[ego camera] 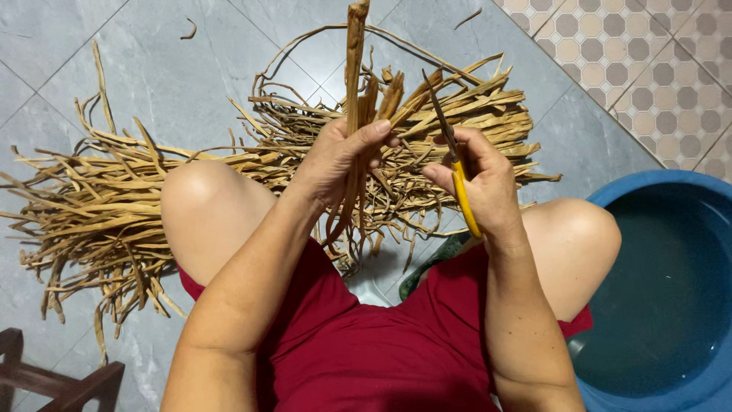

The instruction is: The person sits cross-legged on a tiled floor and uses yellow-handled scissors to cut long, dried plant stems into shorter pieces. The cut pieces fall onto a growing pile on the floor.

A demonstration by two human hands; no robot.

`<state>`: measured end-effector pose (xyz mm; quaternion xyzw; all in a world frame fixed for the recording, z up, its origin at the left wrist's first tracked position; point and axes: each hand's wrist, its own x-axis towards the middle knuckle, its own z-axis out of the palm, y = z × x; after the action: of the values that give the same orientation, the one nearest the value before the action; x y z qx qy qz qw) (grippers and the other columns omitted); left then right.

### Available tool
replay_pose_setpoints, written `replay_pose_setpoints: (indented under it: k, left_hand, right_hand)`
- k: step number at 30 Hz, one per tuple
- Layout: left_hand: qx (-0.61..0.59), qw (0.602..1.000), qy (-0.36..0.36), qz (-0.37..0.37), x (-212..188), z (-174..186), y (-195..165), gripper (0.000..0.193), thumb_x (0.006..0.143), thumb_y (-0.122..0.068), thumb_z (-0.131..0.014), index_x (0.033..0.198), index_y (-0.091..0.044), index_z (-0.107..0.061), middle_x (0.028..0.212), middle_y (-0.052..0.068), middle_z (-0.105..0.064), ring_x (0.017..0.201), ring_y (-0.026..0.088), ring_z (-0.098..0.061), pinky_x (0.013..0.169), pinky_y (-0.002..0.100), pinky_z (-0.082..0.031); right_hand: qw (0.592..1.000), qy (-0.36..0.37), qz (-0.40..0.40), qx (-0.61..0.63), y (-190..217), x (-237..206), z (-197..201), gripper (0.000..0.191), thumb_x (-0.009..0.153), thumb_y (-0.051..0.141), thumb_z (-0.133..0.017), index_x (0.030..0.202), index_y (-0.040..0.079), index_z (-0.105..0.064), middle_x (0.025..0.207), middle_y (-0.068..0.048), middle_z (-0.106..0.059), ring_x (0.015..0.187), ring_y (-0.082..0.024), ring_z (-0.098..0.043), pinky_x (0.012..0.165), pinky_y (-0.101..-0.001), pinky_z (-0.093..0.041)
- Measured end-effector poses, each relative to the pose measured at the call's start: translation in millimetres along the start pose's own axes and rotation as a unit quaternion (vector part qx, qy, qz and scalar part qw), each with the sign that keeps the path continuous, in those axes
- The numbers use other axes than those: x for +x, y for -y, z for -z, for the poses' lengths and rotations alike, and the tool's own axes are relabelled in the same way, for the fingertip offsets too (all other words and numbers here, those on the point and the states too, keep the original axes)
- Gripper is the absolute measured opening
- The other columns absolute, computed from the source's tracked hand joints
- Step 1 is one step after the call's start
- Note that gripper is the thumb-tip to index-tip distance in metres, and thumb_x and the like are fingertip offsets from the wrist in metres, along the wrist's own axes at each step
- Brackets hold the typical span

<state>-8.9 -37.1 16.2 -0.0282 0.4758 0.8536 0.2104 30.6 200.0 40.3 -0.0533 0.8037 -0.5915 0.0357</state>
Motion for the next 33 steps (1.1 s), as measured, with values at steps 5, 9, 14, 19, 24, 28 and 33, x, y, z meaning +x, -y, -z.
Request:
replay_pose_setpoints:
  k: [5,9,14,19,24,28,33]
  left_hand:
    - [0.01,1.0,-0.019,-0.016,-1.2,3.7,2.6,0.031,0.088,-0.027,-0.083,0.104,-0.005,-0.068,0.085,0.001,-0.068,0.068,0.008,-0.058,0.057,0.024,-0.048]
    - [0.034,0.999,-0.034,0.0,-0.9,6.3,3.4,0.028,0.089,-0.026,-0.083,0.1,-0.005,-0.069,0.083,0.001,-0.068,0.065,0.007,-0.053,0.055,0.023,-0.043]
    - [0.028,0.999,-0.033,-0.009,1.4,6.0,3.0,0.026,0.091,-0.024,-0.08,0.104,-0.005,-0.067,0.084,0.001,-0.068,0.071,0.007,-0.061,0.057,0.023,-0.047]
    - [0.095,0.995,-0.018,-0.007,-0.7,-2.0,7.1,0.031,0.096,-0.025,-0.069,0.117,-0.005,-0.059,0.087,0.004,-0.071,0.066,0.009,-0.062,0.055,0.025,-0.053]
    - [0.311,0.947,-0.025,-0.074,-1.3,-27.4,34.8,0.034,0.1,-0.027,-0.065,0.127,-0.01,-0.054,0.095,0.003,-0.072,0.078,0.011,-0.069,0.062,0.031,-0.059]
    - [0.454,0.888,-0.041,-0.063,-9.0,-39.2,53.4,0.032,0.101,-0.029,-0.068,0.124,-0.011,-0.054,0.097,0.01,-0.075,0.085,0.022,-0.074,0.073,0.041,-0.059]
    - [0.46,0.885,-0.011,-0.074,-15.0,-42.9,57.2,0.064,0.087,-0.035,-0.079,0.139,-0.013,-0.048,0.116,0.015,-0.074,0.105,0.027,-0.073,0.088,0.042,-0.058]
  right_hand:
    - [0.998,0.005,-0.003,-0.066,2.0,1.8,0.9,0.054,0.078,0.019,-0.091,0.124,0.007,-0.065,0.085,0.005,-0.06,0.077,-0.005,-0.054,0.068,-0.0221,-0.048]
    - [0.994,-0.02,-0.006,-0.106,5.3,0.1,-2.1,0.046,0.078,0.017,-0.093,0.116,0.005,-0.07,0.079,0.004,-0.054,0.073,-0.005,-0.049,0.064,-0.0226,-0.043]
    - [0.995,-0.03,-0.084,0.042,5.9,0.8,-6.8,0.03,0.085,0.009,-0.084,0.112,0.006,-0.071,0.073,0.007,-0.056,0.062,-0.002,-0.047,0.054,-0.019,-0.036]
    - [0.987,-0.078,-0.001,0.139,0.1,1.9,-10.7,0.029,0.095,0.003,-0.078,0.121,0.006,-0.064,0.084,0.004,-0.063,0.069,-0.003,-0.052,0.059,-0.0187,-0.04]
    - [0.968,-0.088,0.074,0.223,-3.3,1.6,-21.1,0.045,0.097,-0.001,-0.078,0.135,0.008,-0.056,0.11,-0.002,-0.065,0.1,-0.007,-0.063,0.088,-0.0214,-0.054]
    - [0.961,-0.097,0.102,0.238,-2.5,7.7,-25.9,0.047,0.096,-0.001,-0.079,0.135,0.009,-0.054,0.115,-0.004,-0.067,0.099,-0.009,-0.063,0.091,-0.0221,-0.053]
    - [0.959,-0.108,0.082,0.248,0.3,10.9,-26.4,0.041,0.099,-0.003,-0.077,0.133,0.006,-0.056,0.111,-0.006,-0.069,0.099,-0.011,-0.066,0.088,-0.0235,-0.055]
